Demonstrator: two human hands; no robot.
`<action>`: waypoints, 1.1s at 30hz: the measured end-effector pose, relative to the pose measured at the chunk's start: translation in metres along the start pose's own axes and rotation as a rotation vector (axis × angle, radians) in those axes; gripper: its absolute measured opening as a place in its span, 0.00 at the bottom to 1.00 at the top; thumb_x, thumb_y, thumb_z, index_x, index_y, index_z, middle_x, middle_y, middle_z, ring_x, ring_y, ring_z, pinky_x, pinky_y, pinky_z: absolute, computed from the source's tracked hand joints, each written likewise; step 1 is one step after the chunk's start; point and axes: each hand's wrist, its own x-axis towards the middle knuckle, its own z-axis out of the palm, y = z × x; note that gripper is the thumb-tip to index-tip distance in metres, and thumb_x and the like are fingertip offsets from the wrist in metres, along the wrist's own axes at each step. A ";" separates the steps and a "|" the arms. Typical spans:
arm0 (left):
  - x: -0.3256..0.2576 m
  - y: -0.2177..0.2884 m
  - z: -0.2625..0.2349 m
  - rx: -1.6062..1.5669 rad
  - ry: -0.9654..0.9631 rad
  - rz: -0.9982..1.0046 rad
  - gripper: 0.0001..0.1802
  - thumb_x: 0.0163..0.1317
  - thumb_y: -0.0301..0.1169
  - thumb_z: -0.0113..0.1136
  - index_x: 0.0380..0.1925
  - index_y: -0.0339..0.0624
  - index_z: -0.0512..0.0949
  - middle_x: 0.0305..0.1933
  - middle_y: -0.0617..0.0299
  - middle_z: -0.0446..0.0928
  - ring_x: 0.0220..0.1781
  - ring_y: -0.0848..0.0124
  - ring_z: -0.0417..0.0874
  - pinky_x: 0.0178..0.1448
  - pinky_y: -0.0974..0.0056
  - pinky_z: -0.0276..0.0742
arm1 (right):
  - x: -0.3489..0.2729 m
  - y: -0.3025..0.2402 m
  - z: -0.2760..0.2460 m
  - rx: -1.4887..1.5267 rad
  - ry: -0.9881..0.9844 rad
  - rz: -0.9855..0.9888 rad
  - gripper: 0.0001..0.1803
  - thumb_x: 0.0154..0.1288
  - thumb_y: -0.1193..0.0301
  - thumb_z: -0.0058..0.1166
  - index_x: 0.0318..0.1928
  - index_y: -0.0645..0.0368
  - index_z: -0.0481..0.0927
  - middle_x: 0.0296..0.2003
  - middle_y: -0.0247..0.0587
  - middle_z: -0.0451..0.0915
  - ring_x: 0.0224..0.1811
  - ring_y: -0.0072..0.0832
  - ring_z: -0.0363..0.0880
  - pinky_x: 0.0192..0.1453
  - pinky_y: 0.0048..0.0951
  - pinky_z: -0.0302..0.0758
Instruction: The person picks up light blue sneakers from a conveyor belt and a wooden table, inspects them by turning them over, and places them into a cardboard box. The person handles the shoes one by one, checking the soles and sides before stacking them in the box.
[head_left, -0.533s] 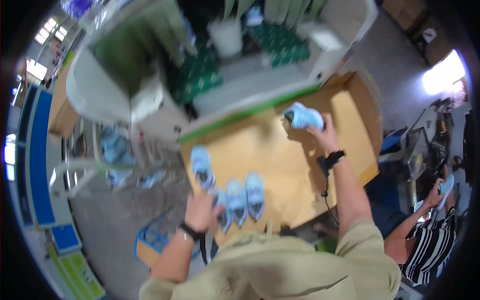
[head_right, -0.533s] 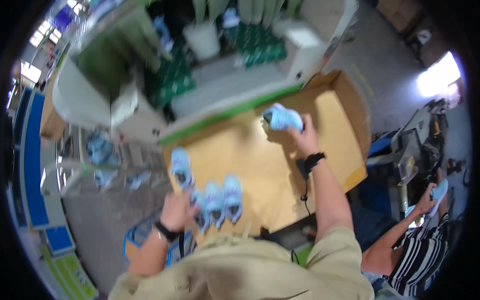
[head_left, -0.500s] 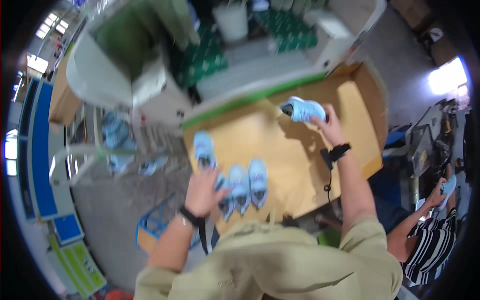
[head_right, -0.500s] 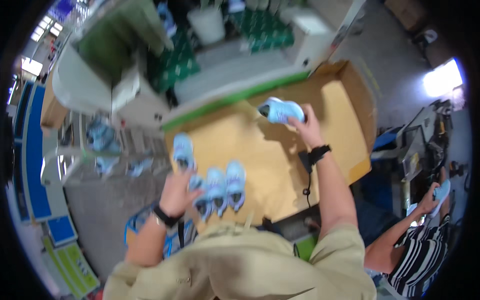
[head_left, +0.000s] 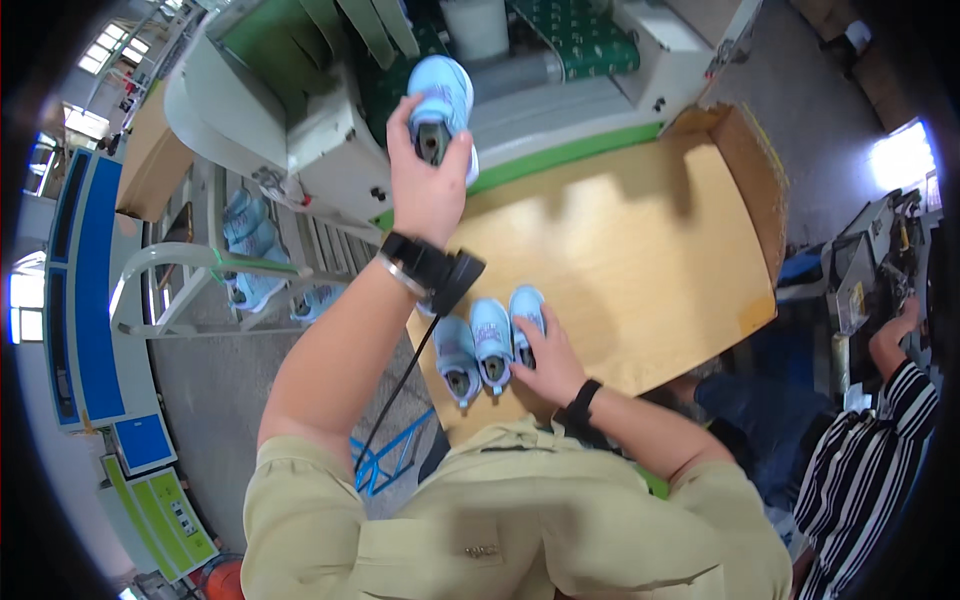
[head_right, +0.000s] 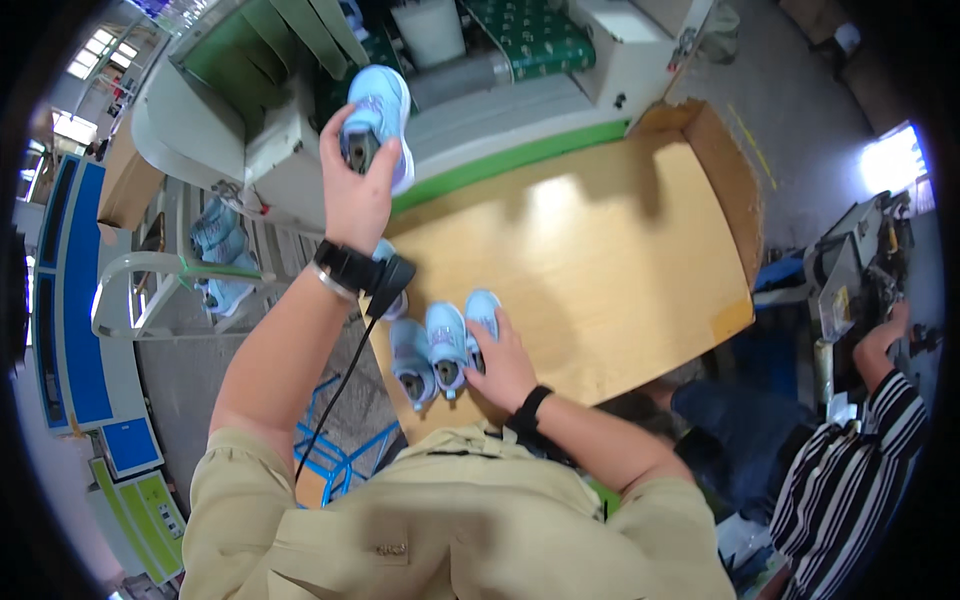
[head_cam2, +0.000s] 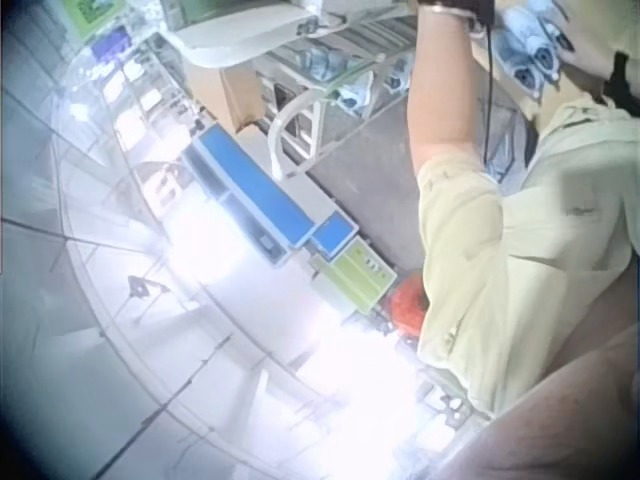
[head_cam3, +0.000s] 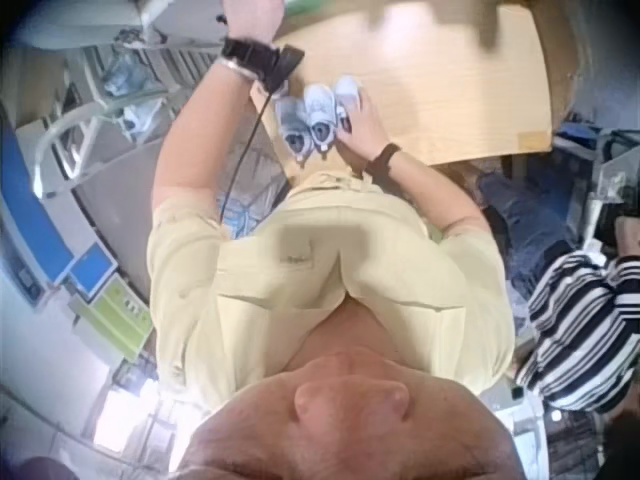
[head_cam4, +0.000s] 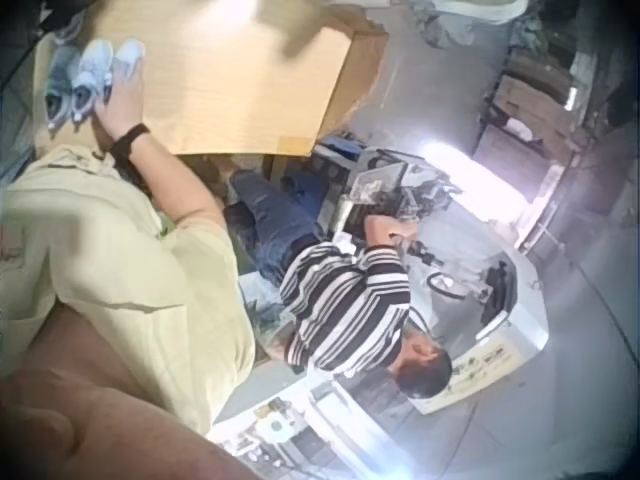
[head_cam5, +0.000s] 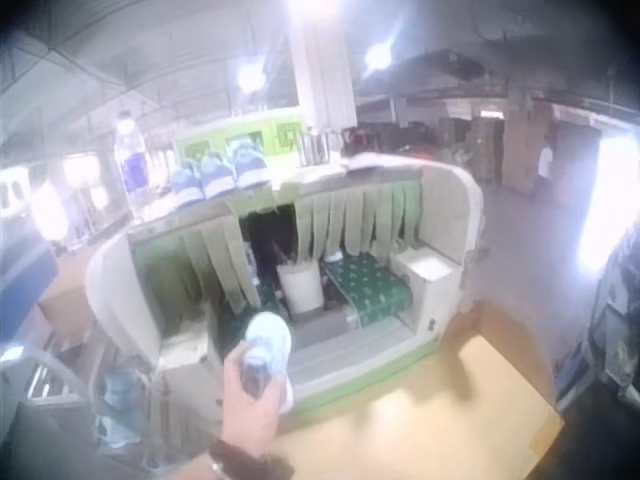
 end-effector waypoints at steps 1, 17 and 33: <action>0.023 -0.002 0.009 0.017 0.077 0.049 0.34 0.60 0.32 0.67 0.65 0.39 0.65 0.61 0.52 0.70 0.63 0.63 0.71 0.70 0.60 0.65 | -0.002 -0.001 0.003 -0.017 0.019 -0.001 0.44 0.52 0.64 0.71 0.69 0.51 0.67 0.72 0.70 0.53 0.71 0.66 0.60 0.74 0.51 0.64; -0.130 -0.054 -0.067 0.888 -0.517 -0.123 0.45 0.57 0.42 0.69 0.74 0.51 0.61 0.81 0.40 0.41 0.81 0.36 0.42 0.79 0.38 0.44 | 0.151 -0.051 -0.205 0.349 0.740 -0.341 0.32 0.58 0.74 0.63 0.63 0.61 0.69 0.56 0.45 0.75 0.57 0.34 0.75 0.64 0.37 0.72; -0.164 -0.108 -0.078 0.779 -0.553 -0.222 0.38 0.58 0.31 0.64 0.70 0.43 0.66 0.79 0.33 0.47 0.74 0.37 0.62 0.73 0.45 0.65 | 0.191 0.008 -0.145 -0.241 0.590 -0.114 0.37 0.60 0.67 0.63 0.71 0.52 0.68 0.72 0.59 0.60 0.77 0.57 0.54 0.77 0.58 0.54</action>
